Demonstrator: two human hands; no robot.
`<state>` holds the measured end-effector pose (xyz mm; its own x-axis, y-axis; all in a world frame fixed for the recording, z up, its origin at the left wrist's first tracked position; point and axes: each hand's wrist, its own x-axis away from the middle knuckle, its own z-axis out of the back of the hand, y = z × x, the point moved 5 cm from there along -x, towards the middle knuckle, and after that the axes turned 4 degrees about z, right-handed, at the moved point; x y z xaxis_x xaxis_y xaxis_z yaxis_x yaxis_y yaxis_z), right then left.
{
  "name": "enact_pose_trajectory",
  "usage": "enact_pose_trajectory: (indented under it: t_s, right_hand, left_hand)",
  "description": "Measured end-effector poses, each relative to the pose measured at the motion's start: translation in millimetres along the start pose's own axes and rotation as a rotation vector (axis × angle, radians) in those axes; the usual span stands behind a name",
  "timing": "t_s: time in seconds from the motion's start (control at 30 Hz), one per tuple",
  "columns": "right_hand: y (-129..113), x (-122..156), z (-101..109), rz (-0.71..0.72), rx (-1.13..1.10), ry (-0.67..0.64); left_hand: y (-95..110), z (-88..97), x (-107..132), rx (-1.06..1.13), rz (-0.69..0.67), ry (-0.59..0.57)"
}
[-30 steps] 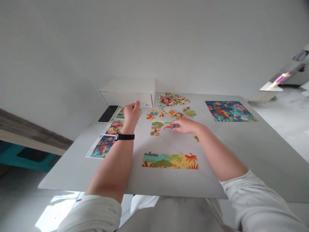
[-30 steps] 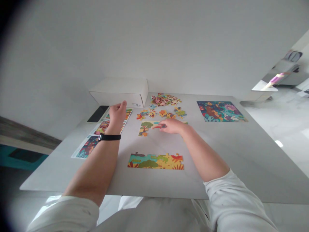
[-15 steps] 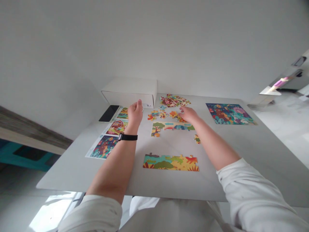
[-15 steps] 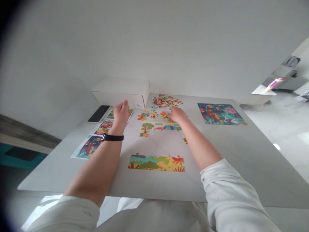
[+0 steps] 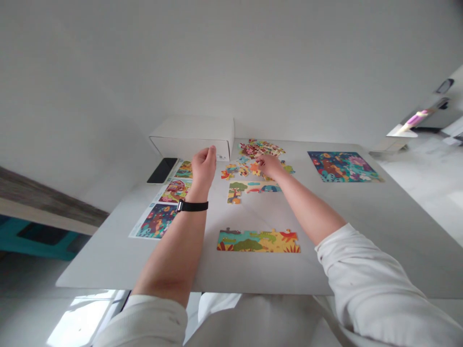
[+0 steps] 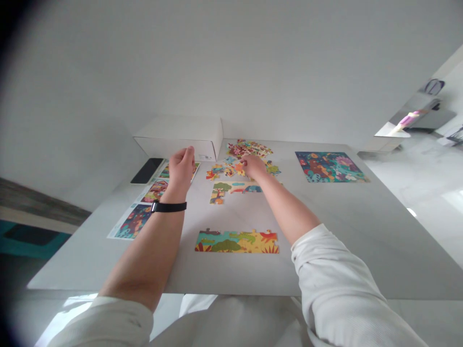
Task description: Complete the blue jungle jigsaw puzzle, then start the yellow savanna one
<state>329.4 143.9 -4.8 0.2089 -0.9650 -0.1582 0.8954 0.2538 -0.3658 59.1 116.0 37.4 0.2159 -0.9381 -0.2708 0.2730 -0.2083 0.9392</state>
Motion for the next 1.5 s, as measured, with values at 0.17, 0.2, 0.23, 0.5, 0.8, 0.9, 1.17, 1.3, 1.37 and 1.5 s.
enact_pose_trajectory:
  t_s: [0.17,0.2,0.23,0.5,0.8,0.9,1.17,1.3,1.37,1.5]
  right_hand:
    - [31,39,52,-0.057,-0.445,0.205]
    - [38,52,63,-0.064,-0.518,0.237]
    - [45,66,74,-0.075,-0.580,0.251]
    - [81,199,116,-0.221,-0.741,0.341]
    - [88,290,68,-0.306,-0.901,0.309]
    - [91,296,50,-0.339,-0.931,0.354]
    - [91,299,32,-0.325,-0.932,0.301]
    - [93,302,32,-0.317,-0.922,0.280]
    - [90,302,33,-0.286,-0.915,0.246]
    - [78,305,33,-0.247,-0.903,0.110]
  left_hand:
    - [23,-5.7,9,0.121,-0.074,-0.077]
    - [29,-7.3,12,0.147,-0.088,-0.095]
    - [35,-9.2,14,0.172,-0.101,-0.113]
    - [93,-19.3,58,0.262,-0.287,-0.369]
    - [108,-21.1,146,0.296,-0.363,-0.539]
    - [79,-48.7,178,0.143,-0.347,-0.577]
    - [29,-87.5,216,-0.170,-0.464,-0.668]
    - [29,-86.9,221,-0.200,-0.486,-0.718]
    - [27,-88.2,223,-0.214,-0.488,-0.747]
    - [24,-93.2,230,-0.253,-0.539,-0.835]
